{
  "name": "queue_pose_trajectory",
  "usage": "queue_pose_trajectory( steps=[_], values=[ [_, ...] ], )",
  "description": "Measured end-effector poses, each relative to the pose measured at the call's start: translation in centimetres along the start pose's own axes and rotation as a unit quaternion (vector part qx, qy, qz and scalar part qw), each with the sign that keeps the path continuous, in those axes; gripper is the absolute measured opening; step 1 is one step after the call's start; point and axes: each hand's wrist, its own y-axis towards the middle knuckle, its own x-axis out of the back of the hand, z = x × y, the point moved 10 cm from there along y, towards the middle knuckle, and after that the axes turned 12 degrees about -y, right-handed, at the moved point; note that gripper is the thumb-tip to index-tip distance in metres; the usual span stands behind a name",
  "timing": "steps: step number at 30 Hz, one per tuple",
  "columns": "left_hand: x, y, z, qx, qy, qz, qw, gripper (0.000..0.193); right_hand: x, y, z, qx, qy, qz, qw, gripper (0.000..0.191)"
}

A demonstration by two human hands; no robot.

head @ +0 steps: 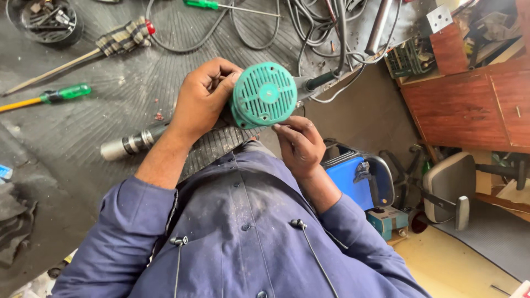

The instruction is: The person disassembles a teal power tool, removes a metal rod, and uses a screwdriver to adjust internal components. They then reassemble the tool and wipe it with a cloth.

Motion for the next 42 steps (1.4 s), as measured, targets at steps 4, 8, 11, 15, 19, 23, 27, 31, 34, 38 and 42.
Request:
queue_pose_trajectory(
  steps=[4, 8, 11, 15, 19, 23, 27, 31, 34, 38, 42],
  values=[
    [-0.1, 0.4, -0.8, -0.024, -0.008, 0.018, 1.000, 0.017, 0.5, -0.2, -2.0, -0.107, 0.106, 0.014, 0.988, 0.015],
    [-0.7, 0.3, -1.0, -0.036, -0.045, 0.051, 0.997, 0.017, -0.2, -0.6, -3.8, -0.189, 0.237, -0.004, 0.953, 0.012],
    [-0.2, -0.1, -1.0, -0.048, -0.051, 0.020, 0.997, 0.020, -0.4, -0.6, -4.4, -0.184, 0.249, -0.018, 0.951, 0.012],
    [0.6, -1.6, -1.6, -0.085, -0.050, -0.007, 0.995, 0.026, 0.0, -0.3, -4.5, -0.146, 0.224, -0.025, 0.963, 0.012],
    [1.7, -3.6, -1.6, -0.075, -0.010, -0.052, 0.996, 0.029, 0.6, 0.2, -4.0, -0.118, 0.173, -0.026, 0.977, 0.013],
    [1.1, -5.1, -3.0, -0.116, 0.033, -0.074, 0.990, 0.030, 1.0, 0.8, -2.8, -0.073, 0.130, -0.016, 0.989, 0.018],
    [-0.7, -6.9, -7.1, -0.236, 0.185, -0.100, 0.949, 0.023, 1.2, 1.0, -2.2, -0.058, 0.121, -0.024, 0.991, 0.019],
    [-4.0, -8.9, -10.9, -0.348, 0.317, -0.069, 0.880, 0.017, 1.6, 1.1, -1.5, -0.052, 0.089, -0.033, 0.994, 0.022],
    [-7.3, -10.1, -12.5, -0.426, 0.385, -0.005, 0.819, 0.018, 1.8, 1.1, -0.3, -0.011, 0.028, -0.029, 0.999, 0.026],
    [-11.2, -10.1, -12.0, -0.432, 0.462, 0.077, 0.771, 0.017, 1.8, 1.3, -0.1, 0.023, 0.030, -0.015, 0.999, 0.027],
    [-12.4, -8.3, -10.7, -0.354, 0.484, 0.092, 0.795, 0.011, 1.8, 1.4, -1.3, 0.022, 0.049, 0.002, 0.999, 0.028]
  ],
)
